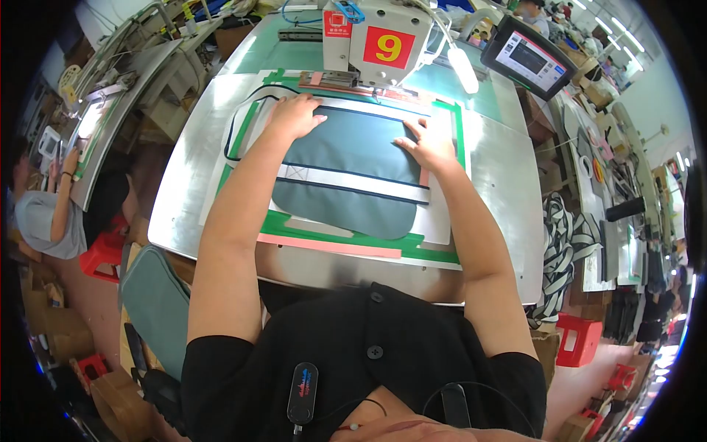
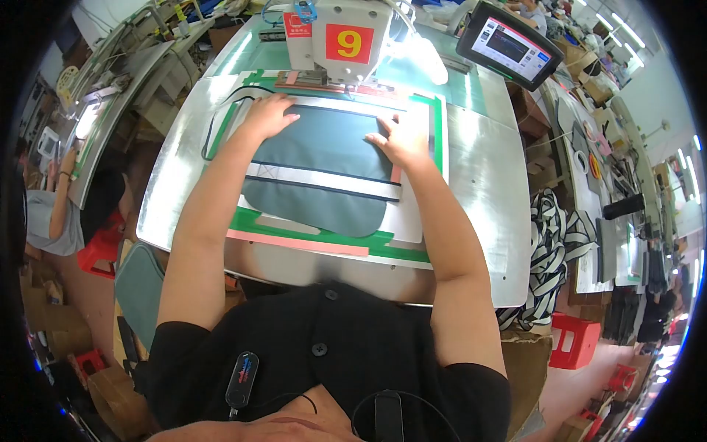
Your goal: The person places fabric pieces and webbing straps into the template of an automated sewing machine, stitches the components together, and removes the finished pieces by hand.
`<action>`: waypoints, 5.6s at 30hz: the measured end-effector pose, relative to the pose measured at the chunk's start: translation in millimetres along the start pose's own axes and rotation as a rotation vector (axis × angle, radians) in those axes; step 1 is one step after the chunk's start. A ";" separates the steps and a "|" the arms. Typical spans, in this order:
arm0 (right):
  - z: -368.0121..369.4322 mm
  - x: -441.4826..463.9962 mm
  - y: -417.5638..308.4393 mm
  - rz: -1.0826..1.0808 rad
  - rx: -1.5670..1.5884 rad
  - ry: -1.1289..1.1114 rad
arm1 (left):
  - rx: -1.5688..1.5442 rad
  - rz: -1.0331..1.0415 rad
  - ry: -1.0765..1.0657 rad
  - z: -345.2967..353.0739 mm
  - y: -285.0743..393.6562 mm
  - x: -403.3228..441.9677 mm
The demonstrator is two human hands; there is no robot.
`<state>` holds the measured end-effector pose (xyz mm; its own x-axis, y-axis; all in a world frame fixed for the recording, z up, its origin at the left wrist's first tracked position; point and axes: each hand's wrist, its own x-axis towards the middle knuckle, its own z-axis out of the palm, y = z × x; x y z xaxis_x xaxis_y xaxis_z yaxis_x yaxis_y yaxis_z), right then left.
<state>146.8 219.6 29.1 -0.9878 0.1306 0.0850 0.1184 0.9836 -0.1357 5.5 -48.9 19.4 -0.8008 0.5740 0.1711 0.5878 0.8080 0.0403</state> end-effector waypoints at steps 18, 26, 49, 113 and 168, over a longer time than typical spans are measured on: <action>-16.4 17.4 -27.0 0.032 -0.158 0.048 | -0.040 -0.026 -0.077 -12.7 8.7 -2.5; 24.8 55.7 -98.2 -0.398 0.038 0.129 | -0.066 -0.048 -0.197 -39.9 26.4 -5.0; 10.2 66.3 -64.9 -0.193 -0.053 0.028 | -0.214 0.189 -0.085 14.2 11.3 46.2; 20.6 41.7 30.7 -0.335 0.112 0.330 | -0.035 0.047 -0.073 -4.0 45.9 31.3; 14.9 -74.9 250.9 0.131 0.242 0.514 | -0.176 -1.316 0.215 36.0 -90.9 -483.7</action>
<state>249.0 454.7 -26.0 -0.7835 0.3524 0.5118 0.1503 0.9067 -0.3942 335.2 -395.2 -102.4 -0.7536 -0.6548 0.0577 -0.5783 0.7022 0.4152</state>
